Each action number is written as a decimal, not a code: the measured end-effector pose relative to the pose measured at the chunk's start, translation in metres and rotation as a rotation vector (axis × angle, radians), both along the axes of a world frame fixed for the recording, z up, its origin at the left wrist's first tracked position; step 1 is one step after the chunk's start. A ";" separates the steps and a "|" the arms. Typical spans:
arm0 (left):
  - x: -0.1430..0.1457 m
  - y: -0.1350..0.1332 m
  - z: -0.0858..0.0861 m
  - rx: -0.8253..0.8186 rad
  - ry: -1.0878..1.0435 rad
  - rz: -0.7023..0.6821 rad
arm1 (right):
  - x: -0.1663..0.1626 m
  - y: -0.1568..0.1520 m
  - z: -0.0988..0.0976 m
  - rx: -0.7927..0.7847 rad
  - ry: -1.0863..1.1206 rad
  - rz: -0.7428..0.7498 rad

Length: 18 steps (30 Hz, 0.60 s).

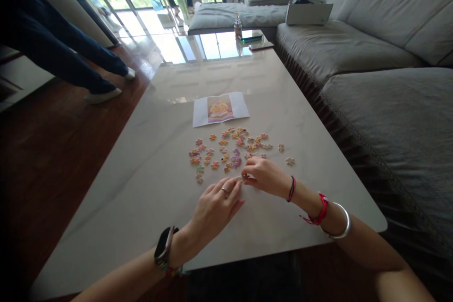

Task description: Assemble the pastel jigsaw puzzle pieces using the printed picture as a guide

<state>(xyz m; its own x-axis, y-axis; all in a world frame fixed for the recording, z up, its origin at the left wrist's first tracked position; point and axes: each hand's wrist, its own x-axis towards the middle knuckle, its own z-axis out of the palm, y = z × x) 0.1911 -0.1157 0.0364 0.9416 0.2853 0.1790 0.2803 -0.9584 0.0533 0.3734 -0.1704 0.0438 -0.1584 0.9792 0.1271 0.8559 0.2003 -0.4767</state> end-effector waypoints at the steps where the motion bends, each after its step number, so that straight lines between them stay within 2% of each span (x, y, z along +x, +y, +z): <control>1: 0.000 0.000 -0.002 0.004 -0.016 -0.005 | -0.001 0.001 -0.003 0.001 -0.013 -0.001; 9: -0.001 0.005 -0.010 -0.012 -0.086 -0.015 | -0.001 0.001 -0.011 -0.003 0.024 -0.035; 18: -0.006 0.013 -0.011 -0.068 -0.092 -0.059 | 0.019 -0.005 0.000 -0.004 0.037 -0.079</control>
<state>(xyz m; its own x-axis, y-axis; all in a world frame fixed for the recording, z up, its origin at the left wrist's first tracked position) 0.1846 -0.1028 0.0250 0.9377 0.2442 0.2473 0.2144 -0.9665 0.1414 0.3922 -0.1751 0.0442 -0.0760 0.9889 0.1273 0.8509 0.1309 -0.5088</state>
